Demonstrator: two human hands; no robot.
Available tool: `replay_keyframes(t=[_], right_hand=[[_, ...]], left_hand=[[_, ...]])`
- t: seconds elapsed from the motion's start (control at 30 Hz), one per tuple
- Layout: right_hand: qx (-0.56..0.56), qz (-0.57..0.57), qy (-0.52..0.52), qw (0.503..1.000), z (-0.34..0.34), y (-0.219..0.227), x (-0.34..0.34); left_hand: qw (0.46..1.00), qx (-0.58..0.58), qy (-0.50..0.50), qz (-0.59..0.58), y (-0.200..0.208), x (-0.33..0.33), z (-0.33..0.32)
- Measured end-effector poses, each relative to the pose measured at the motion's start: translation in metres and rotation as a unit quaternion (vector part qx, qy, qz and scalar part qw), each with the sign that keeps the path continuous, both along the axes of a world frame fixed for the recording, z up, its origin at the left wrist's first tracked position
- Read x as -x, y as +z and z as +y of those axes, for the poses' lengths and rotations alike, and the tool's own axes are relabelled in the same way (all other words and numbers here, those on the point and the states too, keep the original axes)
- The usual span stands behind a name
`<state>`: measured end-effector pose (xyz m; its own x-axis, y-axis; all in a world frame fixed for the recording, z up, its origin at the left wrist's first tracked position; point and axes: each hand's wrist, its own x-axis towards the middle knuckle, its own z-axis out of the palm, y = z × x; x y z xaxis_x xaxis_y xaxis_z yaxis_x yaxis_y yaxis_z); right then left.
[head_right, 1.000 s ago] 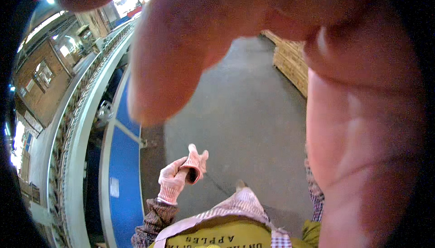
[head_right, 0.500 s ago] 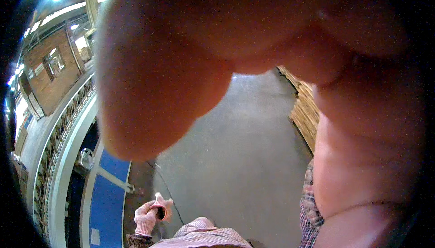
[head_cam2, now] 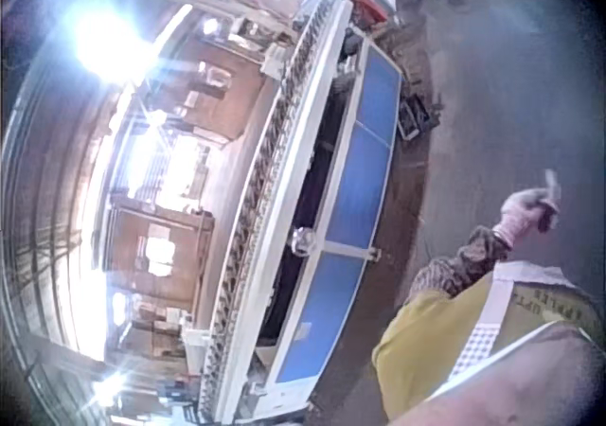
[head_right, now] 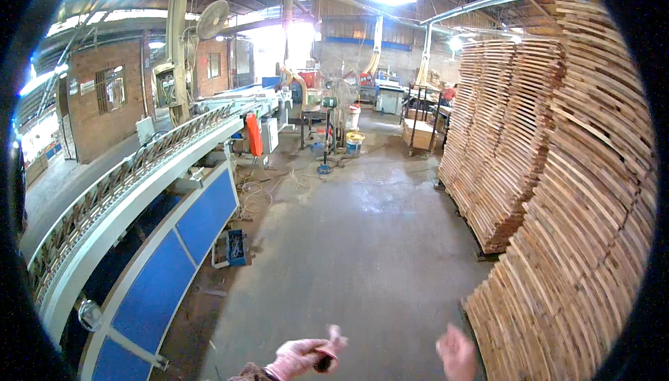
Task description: The person picks up stacks of light-colored wooden planks from a metal table and places them onto a conveyor belt. The person repeats this process, moving multiple stacks of wood from the table to the conveyor belt throughout the video.
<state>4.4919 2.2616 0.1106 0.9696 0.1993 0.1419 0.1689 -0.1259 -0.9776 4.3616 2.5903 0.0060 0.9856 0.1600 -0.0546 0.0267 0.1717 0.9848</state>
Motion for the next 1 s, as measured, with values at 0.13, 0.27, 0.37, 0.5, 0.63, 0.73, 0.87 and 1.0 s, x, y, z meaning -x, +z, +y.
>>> replay_keyframes(t=[0.13,0.27,0.37,0.5,0.63,0.73,0.87,1.0], right_hand=[[0.132,0.144,-0.081,0.977,-0.042,-0.121,-0.045],[0.059,0.136,-0.094,0.984,-0.017,-0.156,-0.182],[0.062,0.024,-0.047,0.997,0.054,-0.141,-0.294],[0.062,-0.053,0.047,0.996,0.152,-0.066,-0.412],[0.035,-0.105,0.245,0.963,0.247,-0.033,-0.496],[0.028,-0.224,0.339,0.913,0.313,-0.061,-0.569],[0.091,-0.179,0.355,0.913,0.360,-0.088,-0.692],[0.135,-0.019,0.304,0.943,0.351,-0.092,-0.796]], left_hand=[[0.964,-0.258,-0.019,-0.055,0.012,-0.134,-0.003],[0.924,-0.381,-0.009,0.009,0.004,-0.248,0.014],[0.900,-0.436,0.033,-0.006,0.012,-0.322,0.032],[0.886,-0.448,0.115,-0.010,0.045,-0.407,0.066],[0.973,-0.100,0.206,0.035,0.033,-0.492,0.110],[0.969,0.057,0.234,0.063,-0.026,-0.577,0.161],[0.974,-0.069,0.212,0.039,-0.077,-0.718,0.220],[0.988,-0.120,0.094,0.035,-0.044,-0.862,0.235]])
